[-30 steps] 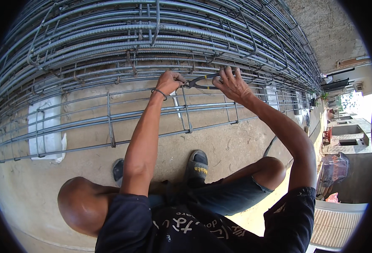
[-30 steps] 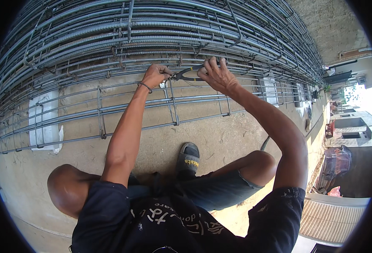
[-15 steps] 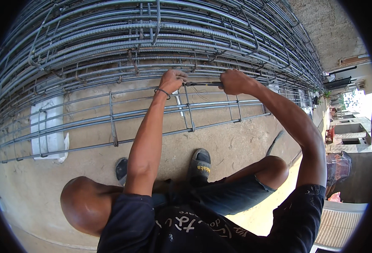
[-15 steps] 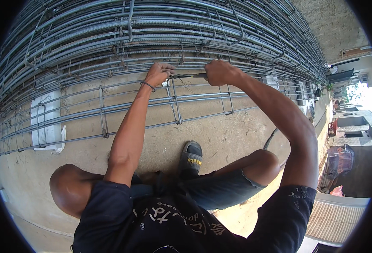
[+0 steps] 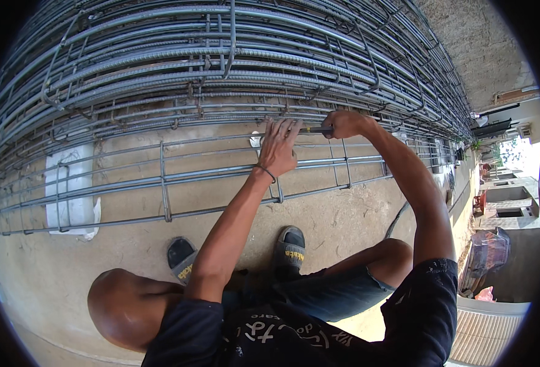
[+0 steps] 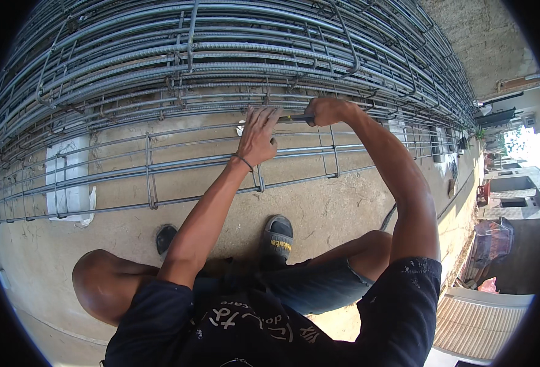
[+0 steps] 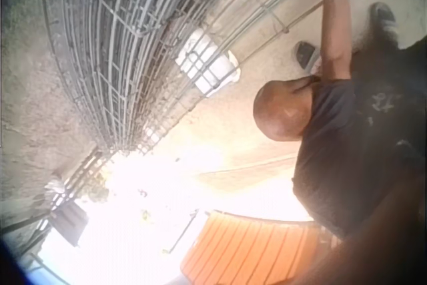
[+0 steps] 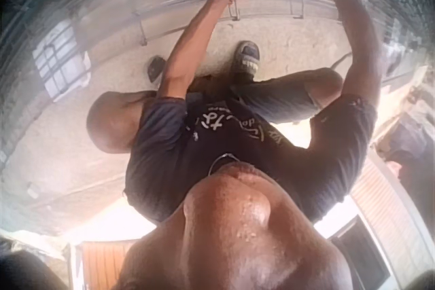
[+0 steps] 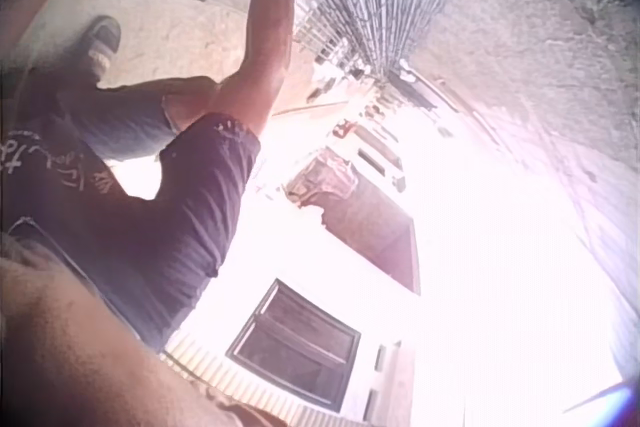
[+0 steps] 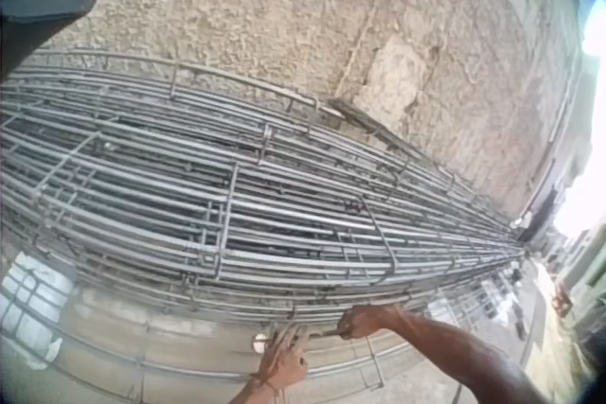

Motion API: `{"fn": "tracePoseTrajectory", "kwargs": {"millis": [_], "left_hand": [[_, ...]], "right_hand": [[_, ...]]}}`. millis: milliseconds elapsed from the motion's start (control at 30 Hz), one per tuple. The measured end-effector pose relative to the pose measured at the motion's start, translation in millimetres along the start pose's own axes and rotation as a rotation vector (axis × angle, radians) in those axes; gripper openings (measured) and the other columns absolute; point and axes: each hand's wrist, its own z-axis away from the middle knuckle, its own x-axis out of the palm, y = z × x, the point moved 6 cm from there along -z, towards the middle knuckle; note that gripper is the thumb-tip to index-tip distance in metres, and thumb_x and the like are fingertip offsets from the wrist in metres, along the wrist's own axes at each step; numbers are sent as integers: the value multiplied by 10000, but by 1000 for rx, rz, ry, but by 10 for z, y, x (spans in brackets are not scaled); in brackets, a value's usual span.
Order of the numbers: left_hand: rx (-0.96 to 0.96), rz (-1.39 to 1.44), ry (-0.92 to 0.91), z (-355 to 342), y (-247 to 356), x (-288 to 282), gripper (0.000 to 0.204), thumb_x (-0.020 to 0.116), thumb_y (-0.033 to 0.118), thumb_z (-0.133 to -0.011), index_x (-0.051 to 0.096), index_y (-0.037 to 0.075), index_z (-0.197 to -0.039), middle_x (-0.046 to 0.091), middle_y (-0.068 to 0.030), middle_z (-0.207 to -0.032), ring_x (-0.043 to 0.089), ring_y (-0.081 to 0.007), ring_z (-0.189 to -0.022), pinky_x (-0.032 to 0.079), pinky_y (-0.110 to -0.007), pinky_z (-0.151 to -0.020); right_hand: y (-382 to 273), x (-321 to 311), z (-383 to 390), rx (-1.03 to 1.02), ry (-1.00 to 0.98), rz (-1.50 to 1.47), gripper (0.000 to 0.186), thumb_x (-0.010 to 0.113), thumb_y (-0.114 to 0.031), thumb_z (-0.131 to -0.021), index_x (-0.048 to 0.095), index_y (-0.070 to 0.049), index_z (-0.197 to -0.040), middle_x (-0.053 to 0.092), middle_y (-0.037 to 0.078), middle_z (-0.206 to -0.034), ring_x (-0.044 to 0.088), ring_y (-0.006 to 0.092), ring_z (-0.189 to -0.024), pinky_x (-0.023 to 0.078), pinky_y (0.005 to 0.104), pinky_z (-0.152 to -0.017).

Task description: The person ties steel reinforcement bars together using wire and a pair of pliers, working along the length of a cage-like rebar structure.

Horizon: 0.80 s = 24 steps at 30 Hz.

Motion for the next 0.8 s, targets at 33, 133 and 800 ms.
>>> {"fn": "tracePoseTrajectory", "kwargs": {"millis": [33,133,800], "left_hand": [[-1,-46,5,1,76,62,709,588,-10,-649,407,14,-1334,470,-194,-1248,420,-338,-1205,236,-507,-1097],[10,-260,-47,-6,151,298,679,559,20,-735,329,-18,-1372,439,-237,-1231,412,-367,-1190,210,-531,-1104],[-1,-50,-173,-574,106,547,259,591,39,-732,478,-55,-944,595,-236,-773,608,-407,-738,498,-482,-664]], "right_hand": [[17,62,1,10,-2,-40,174,656,-220,-780,691,-77,-872,673,120,-817,626,262,-771,477,371,-711],[21,167,-12,57,1,-143,239,701,-270,-758,698,-84,-908,674,103,-789,627,221,-714,492,351,-653],[-248,342,579,16,761,968,579,482,-153,-876,315,-97,-1429,482,143,-1182,465,302,-1126,236,603,-1058]]}}
